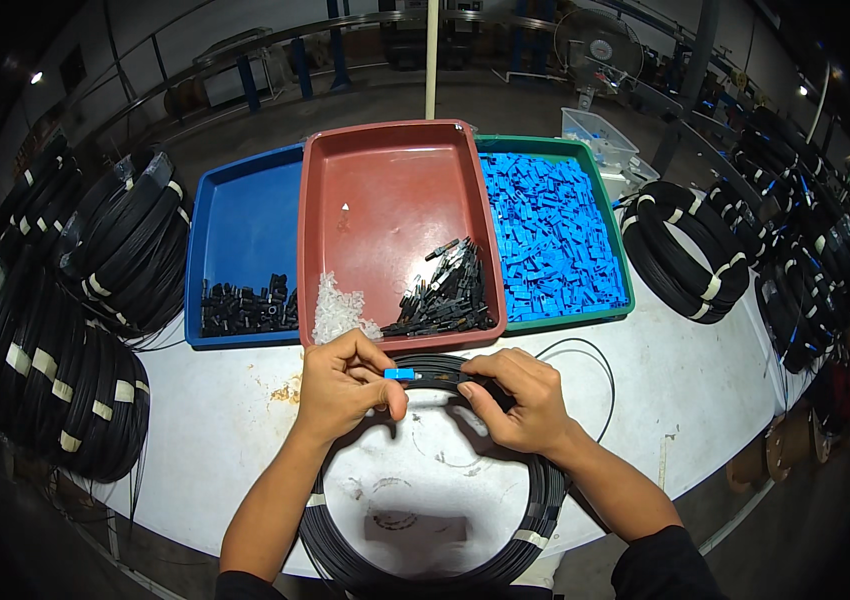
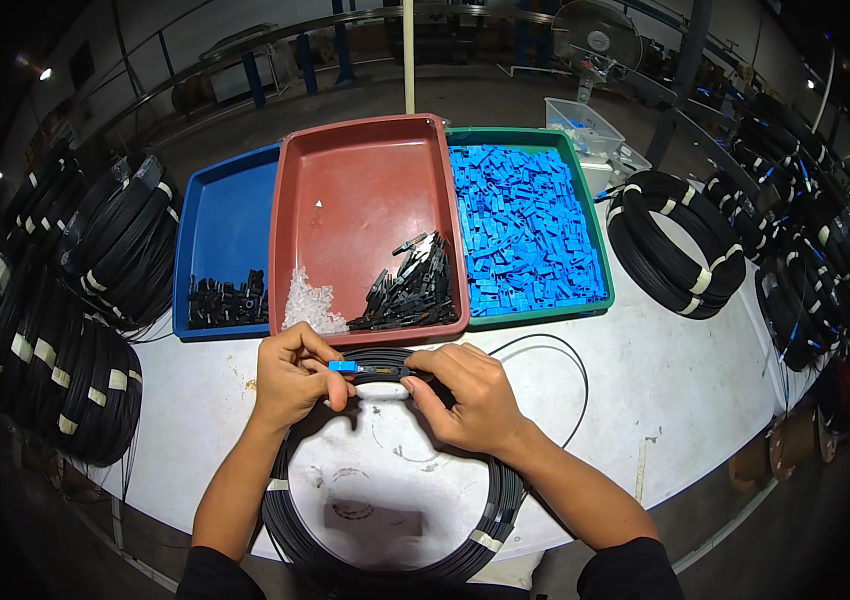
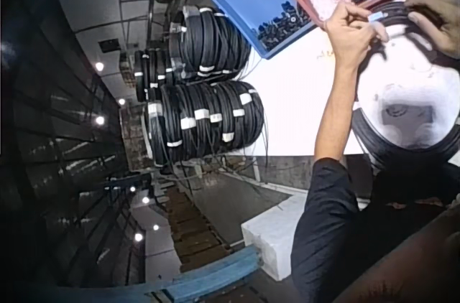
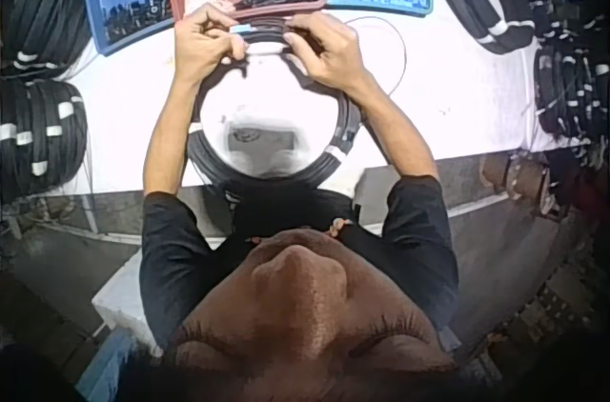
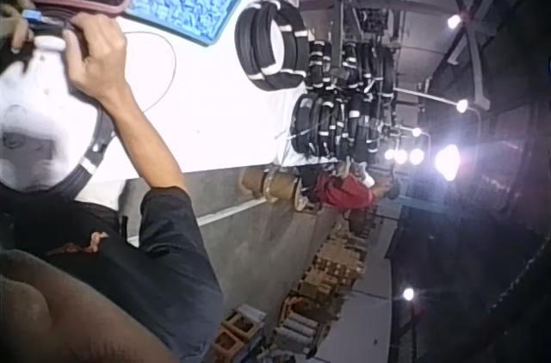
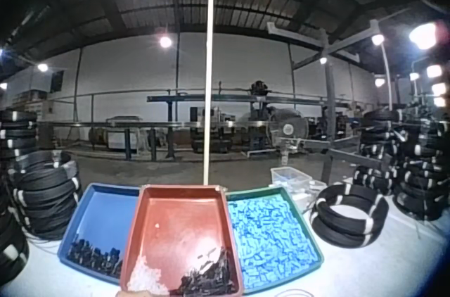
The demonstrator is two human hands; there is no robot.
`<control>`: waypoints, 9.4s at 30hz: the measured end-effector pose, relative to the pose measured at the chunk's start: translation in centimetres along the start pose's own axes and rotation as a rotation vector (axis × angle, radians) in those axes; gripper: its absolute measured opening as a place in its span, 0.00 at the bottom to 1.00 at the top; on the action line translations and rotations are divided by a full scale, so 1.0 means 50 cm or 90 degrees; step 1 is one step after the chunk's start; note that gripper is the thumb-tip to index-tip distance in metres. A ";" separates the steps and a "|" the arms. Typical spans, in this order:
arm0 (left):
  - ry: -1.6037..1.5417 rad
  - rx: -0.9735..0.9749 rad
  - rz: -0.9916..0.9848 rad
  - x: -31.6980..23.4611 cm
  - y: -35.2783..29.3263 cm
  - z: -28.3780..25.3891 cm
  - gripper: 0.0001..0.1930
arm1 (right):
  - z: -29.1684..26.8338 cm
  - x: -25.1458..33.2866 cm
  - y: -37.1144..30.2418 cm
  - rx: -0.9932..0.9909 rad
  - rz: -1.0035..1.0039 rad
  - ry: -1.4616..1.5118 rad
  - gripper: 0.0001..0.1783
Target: Assembling electrical wire harnesses by attaching small plastic components and connectors to cables.
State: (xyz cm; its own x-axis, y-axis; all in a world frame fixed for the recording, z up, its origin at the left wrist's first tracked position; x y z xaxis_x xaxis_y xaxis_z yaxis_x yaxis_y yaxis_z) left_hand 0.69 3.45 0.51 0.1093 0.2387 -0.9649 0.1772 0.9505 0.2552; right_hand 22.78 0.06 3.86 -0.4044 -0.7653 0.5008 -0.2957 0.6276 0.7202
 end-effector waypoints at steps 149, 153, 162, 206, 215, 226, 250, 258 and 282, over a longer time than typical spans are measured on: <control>0.587 0.175 0.598 -0.099 -0.056 0.113 0.06 | 0.031 0.006 -0.018 0.143 -0.021 -0.031 0.17; 0.448 0.129 0.436 -0.082 -0.029 0.089 0.05 | 0.039 0.008 -0.023 0.132 -0.035 -0.073 0.14; 0.044 0.078 -0.077 -0.052 -0.028 0.089 0.08 | 0.015 0.051 -0.009 0.066 -0.191 -0.180 0.17; 0.261 0.122 0.174 -0.086 -0.030 0.094 0.06 | 0.021 0.038 -0.013 0.082 -0.182 -0.158 0.17; 0.479 0.134 0.439 -0.099 -0.042 0.099 0.07 | 0.032 0.018 -0.014 0.101 -0.105 -0.062 0.14; 0.635 0.182 0.608 -0.104 -0.065 0.123 0.08 | 0.031 0.008 -0.010 0.150 -0.010 -0.034 0.17; 0.678 0.161 0.727 -0.123 -0.076 0.135 0.05 | 0.025 0.004 -0.001 0.127 0.081 0.100 0.11; 0.291 0.063 0.261 -0.075 -0.029 0.086 0.04 | 0.017 0.026 -0.013 0.042 -0.132 -0.056 0.16; 0.064 0.103 -0.091 -0.039 -0.034 0.087 0.06 | 0.016 0.054 -0.008 0.083 -0.250 -0.216 0.16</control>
State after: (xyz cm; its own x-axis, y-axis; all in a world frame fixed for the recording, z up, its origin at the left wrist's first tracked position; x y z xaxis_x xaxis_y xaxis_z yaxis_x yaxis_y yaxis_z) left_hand 4.42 0.49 2.22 -0.0252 0.1310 -0.9911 0.3395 0.9336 0.1148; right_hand 21.12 -2.15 4.57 -0.4922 -0.8704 0.0068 -0.5774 0.3323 0.7458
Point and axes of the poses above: each hand's wrist, its own y-axis towards the middle knuckle, its own z-axis out of the palm, x = y × z, the point moved 5 cm from there along y, towards the middle knuckle
